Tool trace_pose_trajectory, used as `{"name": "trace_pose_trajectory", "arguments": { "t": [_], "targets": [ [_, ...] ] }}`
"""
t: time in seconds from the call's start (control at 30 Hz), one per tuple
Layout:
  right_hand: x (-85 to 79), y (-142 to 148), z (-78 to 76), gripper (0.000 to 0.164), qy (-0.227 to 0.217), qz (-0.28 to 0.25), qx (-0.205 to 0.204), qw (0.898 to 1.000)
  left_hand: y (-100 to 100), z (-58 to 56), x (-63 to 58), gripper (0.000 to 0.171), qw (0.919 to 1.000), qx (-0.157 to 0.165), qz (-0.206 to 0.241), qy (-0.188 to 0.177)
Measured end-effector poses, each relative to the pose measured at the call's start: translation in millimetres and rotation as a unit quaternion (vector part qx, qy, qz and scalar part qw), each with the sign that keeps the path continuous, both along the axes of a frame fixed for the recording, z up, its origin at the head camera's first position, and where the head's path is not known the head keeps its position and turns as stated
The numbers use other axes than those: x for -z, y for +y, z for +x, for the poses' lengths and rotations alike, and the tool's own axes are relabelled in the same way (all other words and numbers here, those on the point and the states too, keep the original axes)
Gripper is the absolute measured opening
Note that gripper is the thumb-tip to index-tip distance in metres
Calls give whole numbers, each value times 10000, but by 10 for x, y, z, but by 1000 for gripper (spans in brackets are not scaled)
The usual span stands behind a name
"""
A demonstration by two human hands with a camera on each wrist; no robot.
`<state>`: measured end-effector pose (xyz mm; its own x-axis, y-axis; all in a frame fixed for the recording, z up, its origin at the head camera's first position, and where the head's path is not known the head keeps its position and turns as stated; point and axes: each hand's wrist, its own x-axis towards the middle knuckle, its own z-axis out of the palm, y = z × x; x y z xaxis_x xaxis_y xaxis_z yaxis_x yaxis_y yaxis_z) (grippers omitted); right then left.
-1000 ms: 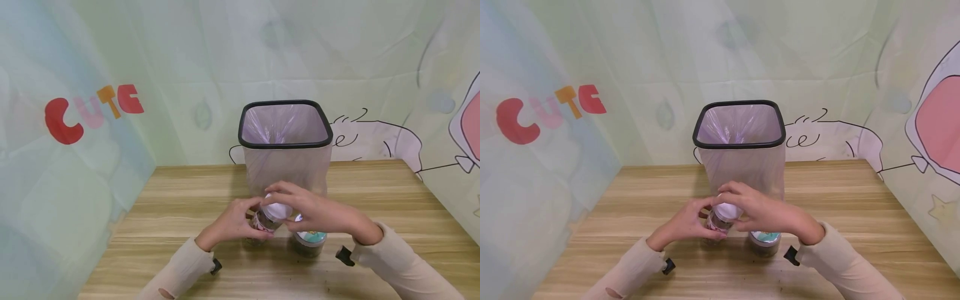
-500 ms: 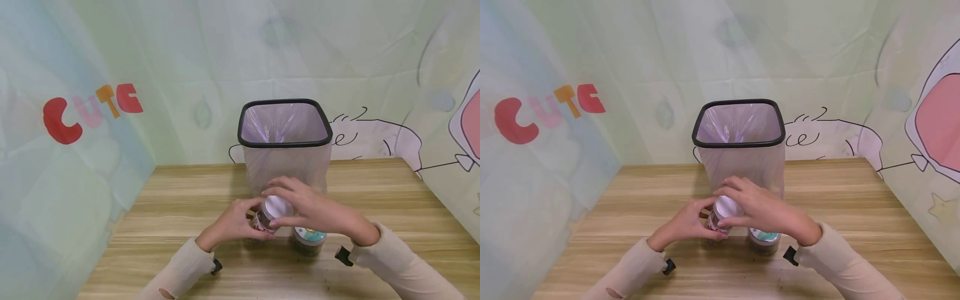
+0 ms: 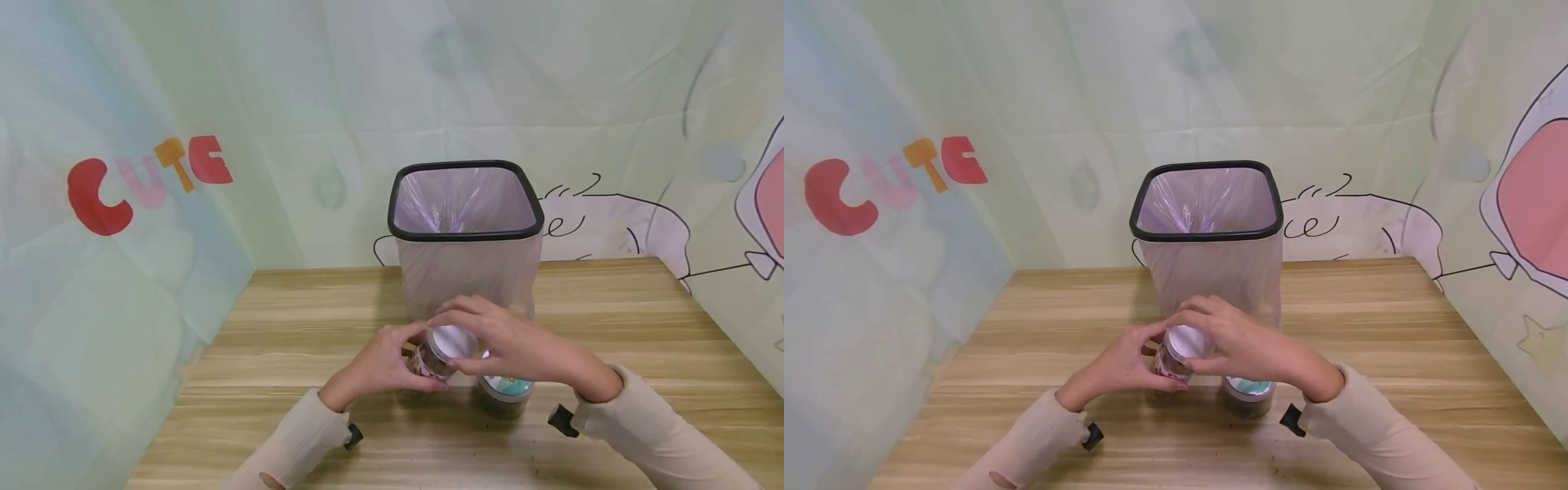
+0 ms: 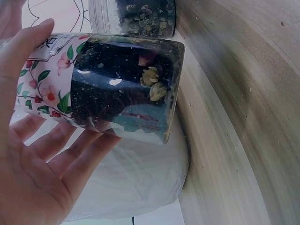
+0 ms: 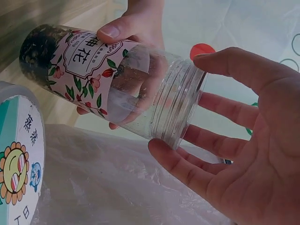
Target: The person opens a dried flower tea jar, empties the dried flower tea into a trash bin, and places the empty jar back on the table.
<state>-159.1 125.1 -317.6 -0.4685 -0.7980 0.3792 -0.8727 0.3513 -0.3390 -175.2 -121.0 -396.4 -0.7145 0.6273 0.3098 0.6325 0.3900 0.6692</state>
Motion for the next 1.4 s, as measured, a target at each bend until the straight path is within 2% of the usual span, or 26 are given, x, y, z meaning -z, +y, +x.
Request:
{"name": "trace_pose_trajectory", "arguments": {
  "t": [0.2, 0.37, 0.6, 0.7, 1.13, 1.4],
  "targets": [
    [8, 1, 3, 51, 39, -58, -181, 9998, -4, 8, -19, 74, 10000, 12, 57, -57],
    [24, -3, 1, 49, 170, -120, -236, 9995, -5, 6, -23, 69, 9999, 27, 64, -90],
    [53, -40, 12, 61, 331, -146, 80, 9993, -20, 1, -9, 70, 9999, 41, 56, 93],
    [64, -58, 16, 61, 393, -138, 185, 9990, -16, -5, -5, 70, 9999, 19, 13, 120],
    [60, -43, 2, 46, -30, -139, 125, 9998, -24, -4, -9, 73, 9998, -118, -73, 109],
    [67, -19, -5, 51, -137, -186, -64, 9997, -22, -13, -7, 74, 9998, -72, 67, 159]
  ]
}}
